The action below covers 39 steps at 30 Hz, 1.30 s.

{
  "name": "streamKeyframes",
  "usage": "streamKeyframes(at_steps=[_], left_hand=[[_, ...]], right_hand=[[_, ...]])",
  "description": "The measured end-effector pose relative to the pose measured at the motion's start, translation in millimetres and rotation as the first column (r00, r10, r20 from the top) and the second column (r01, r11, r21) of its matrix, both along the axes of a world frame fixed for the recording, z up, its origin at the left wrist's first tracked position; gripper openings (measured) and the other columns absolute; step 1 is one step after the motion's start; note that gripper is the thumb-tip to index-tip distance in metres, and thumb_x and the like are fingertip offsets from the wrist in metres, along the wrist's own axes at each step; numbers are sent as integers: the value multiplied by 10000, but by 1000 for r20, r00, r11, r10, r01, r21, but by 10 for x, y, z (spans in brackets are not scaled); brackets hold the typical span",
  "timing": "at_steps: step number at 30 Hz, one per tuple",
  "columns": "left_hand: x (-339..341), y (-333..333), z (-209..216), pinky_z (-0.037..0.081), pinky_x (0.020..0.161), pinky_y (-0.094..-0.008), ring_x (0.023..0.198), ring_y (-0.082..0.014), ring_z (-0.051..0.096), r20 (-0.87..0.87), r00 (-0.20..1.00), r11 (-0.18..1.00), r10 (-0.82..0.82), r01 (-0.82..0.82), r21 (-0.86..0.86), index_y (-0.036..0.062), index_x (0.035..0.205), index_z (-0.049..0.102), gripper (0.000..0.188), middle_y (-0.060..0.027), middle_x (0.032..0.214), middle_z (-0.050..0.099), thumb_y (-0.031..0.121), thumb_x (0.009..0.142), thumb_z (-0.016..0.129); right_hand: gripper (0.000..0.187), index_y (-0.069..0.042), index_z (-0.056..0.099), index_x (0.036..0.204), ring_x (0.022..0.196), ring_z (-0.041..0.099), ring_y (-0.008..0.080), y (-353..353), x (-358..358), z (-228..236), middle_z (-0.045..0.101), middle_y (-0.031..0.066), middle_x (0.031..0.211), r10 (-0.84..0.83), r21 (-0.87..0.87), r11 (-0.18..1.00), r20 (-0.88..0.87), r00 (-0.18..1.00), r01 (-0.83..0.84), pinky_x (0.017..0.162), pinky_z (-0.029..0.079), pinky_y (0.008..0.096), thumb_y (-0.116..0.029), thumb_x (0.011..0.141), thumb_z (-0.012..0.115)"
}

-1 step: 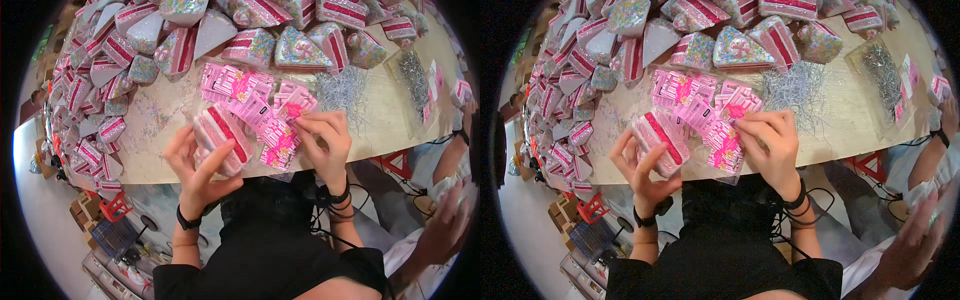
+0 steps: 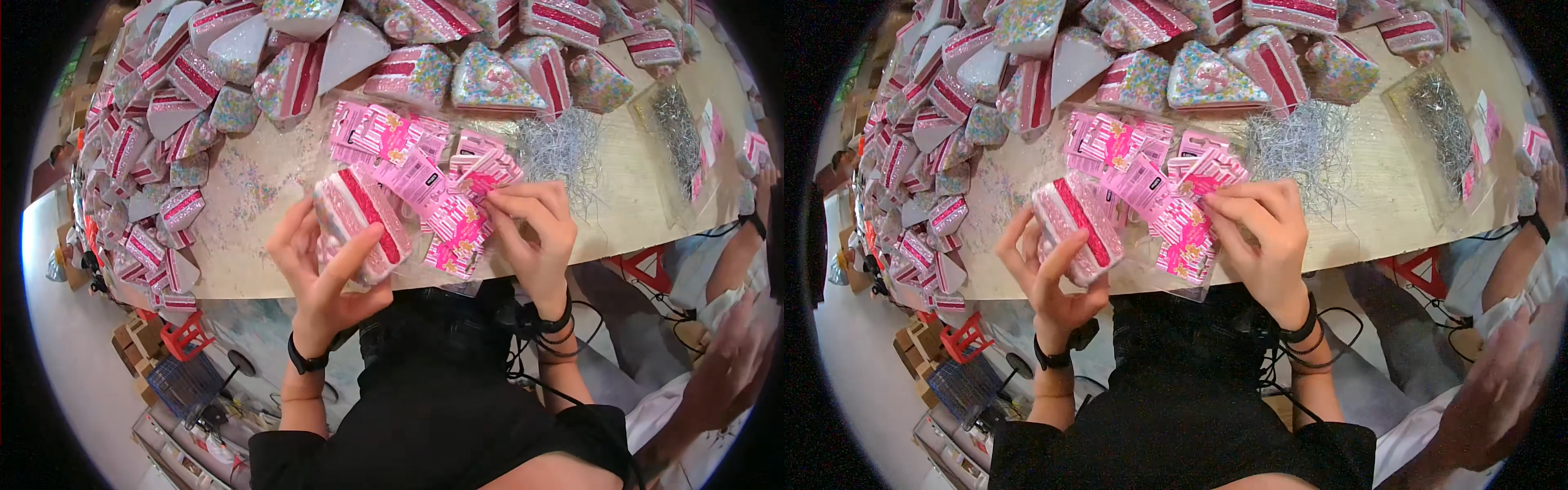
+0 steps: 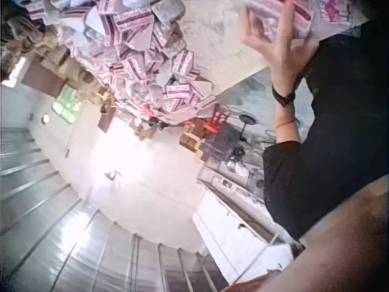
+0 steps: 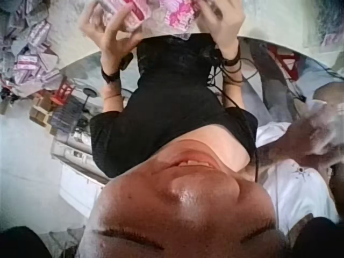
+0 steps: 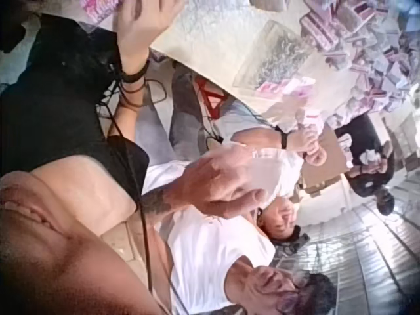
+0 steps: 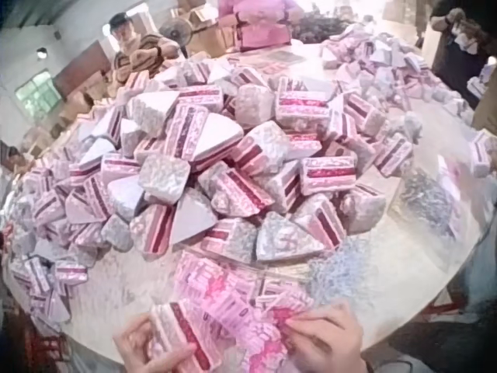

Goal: Packaging small toy cake slices into containers with sprinkles and adding pink packets to sets.

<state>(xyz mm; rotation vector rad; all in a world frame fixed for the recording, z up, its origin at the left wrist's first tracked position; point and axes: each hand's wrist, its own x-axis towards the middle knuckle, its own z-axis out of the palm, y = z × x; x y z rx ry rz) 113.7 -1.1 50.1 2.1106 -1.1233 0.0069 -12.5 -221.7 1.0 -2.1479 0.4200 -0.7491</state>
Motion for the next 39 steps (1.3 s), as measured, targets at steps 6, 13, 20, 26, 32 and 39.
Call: streamKeyframes(at_steps=[6,13,20,26,32,39], left_hand=[[77,28,-177,489,998,-473,1314,-428,408,-67,997,999,25,-27,-32,173,1260,646,467,-221,1463,200,320,836,774],[109,42,-184,432,1062,-462,1407,-429,267,-64,995,997,82,-82,2,232,1131,737,547,-218,1506,159,-102,705,666],[209,51,-251,325,1133,-490,1425,-486,211,145,989,997,13,-24,75,234,1048,750,446,-257,1553,107,-73,725,727],[161,-45,-183,282,1159,-410,1454,-380,239,-300,948,992,104,-79,94,135,1039,773,293,-200,1580,146,56,757,795],[247,47,-199,304,1147,-445,1437,-438,249,-75,997,987,-23,34,155,157,1035,781,322,-252,1575,145,15,748,742],[262,76,55,287,1091,-628,1375,-574,255,-94,988,970,-119,136,200,223,1107,749,342,-318,1550,204,180,770,783]], right_hand=[[238,-79,691,941,808,533,242,7,-1,251,675,25,893,11,-192,979,-257,966,-62,723,435,346,-11,724,759],[324,-73,711,993,704,511,209,48,-47,484,685,25,871,188,-295,921,-238,953,-255,635,422,332,-29,680,780],[362,-1,663,1042,636,515,191,359,97,589,644,22,815,290,-254,892,-311,905,-373,564,409,326,-29,696,766],[254,-34,597,963,690,580,196,537,138,562,568,36,728,335,-237,834,-500,799,-498,602,456,325,-81,726,675],[254,-40,612,938,655,574,194,704,274,294,582,29,720,285,-330,846,-385,878,-419,569,453,317,-52,701,702],[300,-89,718,926,608,581,197,805,249,195,738,58,905,158,-189,970,-2,987,-155,547,445,303,25,651,753]])
